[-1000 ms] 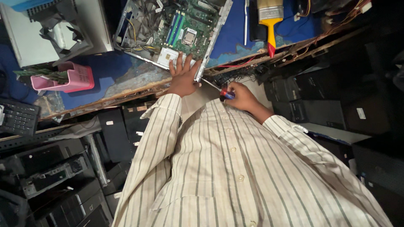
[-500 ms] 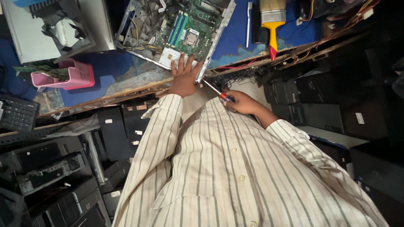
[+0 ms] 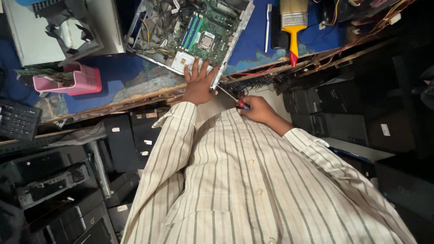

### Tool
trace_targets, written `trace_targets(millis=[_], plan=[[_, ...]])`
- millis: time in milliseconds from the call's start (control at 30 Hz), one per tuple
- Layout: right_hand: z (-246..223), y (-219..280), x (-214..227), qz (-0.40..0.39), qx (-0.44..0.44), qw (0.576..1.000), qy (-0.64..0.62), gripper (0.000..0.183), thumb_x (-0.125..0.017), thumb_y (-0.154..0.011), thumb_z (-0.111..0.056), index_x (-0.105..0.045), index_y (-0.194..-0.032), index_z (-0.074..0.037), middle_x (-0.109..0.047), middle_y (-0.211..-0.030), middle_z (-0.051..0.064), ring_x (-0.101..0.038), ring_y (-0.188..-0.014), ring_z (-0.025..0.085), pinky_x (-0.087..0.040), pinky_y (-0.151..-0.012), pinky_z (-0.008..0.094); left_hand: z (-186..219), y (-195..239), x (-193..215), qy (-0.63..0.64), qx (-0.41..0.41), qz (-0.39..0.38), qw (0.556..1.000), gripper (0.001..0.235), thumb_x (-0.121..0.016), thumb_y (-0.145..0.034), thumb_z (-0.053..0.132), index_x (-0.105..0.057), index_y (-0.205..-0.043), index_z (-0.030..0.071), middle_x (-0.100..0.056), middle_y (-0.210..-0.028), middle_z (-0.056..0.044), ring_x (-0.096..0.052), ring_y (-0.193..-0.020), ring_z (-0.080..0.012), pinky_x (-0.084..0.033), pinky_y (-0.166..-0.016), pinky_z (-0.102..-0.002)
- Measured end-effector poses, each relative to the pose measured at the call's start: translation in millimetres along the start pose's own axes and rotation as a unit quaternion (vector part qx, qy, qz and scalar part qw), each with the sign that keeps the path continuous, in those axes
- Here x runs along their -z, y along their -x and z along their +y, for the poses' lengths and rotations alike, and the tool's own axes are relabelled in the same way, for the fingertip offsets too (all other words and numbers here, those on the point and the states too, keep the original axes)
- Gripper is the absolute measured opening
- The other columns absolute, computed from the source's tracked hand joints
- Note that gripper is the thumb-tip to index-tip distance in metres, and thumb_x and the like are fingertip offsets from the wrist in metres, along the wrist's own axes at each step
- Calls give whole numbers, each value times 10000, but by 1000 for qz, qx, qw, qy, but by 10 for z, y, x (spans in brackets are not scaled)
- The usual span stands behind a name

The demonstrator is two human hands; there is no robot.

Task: The person removes a CPU cooler from a desktop computer case, cleans the heatsink and fan with a toothbrush and a paintbrush, and then places the cooler aside. The person then uses a screwdriver to loosen screws on the computer case.

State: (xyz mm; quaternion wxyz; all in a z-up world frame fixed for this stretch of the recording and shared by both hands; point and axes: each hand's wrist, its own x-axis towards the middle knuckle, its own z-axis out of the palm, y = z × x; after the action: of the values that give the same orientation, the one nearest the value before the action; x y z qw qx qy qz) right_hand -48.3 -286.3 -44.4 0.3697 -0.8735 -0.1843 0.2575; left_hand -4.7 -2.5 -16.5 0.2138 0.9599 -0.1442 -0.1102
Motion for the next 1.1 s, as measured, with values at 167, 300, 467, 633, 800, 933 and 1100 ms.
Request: trace_targets(millis=[167,300,467,633,800,933,1100], plan=[[-166,-43,3,39,-29,998,-30,359,-807,-777,-220,-663,-1032,-11,-732,-965,167,-720,-929,344,-553,-807,414,-1,-5,3,-2,5,-7,1000,993,-898,-682,342,-413,-1544,253,-265,-1641,-147,-36,-1542,-454,-1,-1160,-728],[-232,-44,43,20,-56,996,-66,306,-765,-849,-236,-708,-1077,-41,-716,-971,175,-728,-884,328,-558,-789,407,-8,-11,-14,-5,-2,5,1000,969,-897,-693,354,-422,-1531,248,-273,-1639,-155,-45,-1540,-456,-6,-1163,-726],[-223,7,117,-37,-79,995,-45,299,-751,-866,-249,-739,-1115,-83,-725,-927,177,-721,-864,342,-543,-784,417,-24,-5,-47,-1,1,4,1000,970,-889,-681,357,-432,-1530,246,-285,-1625,-163,-50,-1536,-454,-8,-1156,-721],[-278,-12,144,46,-37,998,-5,349,-825,-788,-264,-678,-979,-12,-730,-927,177,-719,-887,361,-553,-780,430,-13,-4,-22,-4,-7,16,1000,956,-897,-698,353,-441,-1531,243,-295,-1621,-158,-58,-1541,-451,-10,-1163,-727],[-338,-43,163,20,-114,993,-18,360,-821,-777,-283,-681,-984,-23,-727,-898,182,-726,-855,357,-557,-767,434,10,17,32,7,0,6,1000,988,-909,-657,323,-443,-1525,253,-284,-1628,-147,-56,-1540,-447,-13,-1171,-709],[-296,-32,194,-15,-79,997,-9,276,-782,-814,-241,-770,-1038,-81,-729,-911,195,-718,-863,368,-551,-793,431,33,8,39,7,10,3,1000,994,-912,-650,316,-444,-1524,259,-279,-1629,-132,-54,-1542,-440,-14,-1171,-709],[-249,-39,161,28,-15,1000,-1,267,-805,-796,-254,-725,-944,-47,-733,-944,174,-719,-890,346,-555,-787,415,8,-3,13,5,7,-1,1000,994,-911,-656,322,-443,-1530,251,-267,-1638,-122,-46,-1547,-436,-15,-1175,-711]])
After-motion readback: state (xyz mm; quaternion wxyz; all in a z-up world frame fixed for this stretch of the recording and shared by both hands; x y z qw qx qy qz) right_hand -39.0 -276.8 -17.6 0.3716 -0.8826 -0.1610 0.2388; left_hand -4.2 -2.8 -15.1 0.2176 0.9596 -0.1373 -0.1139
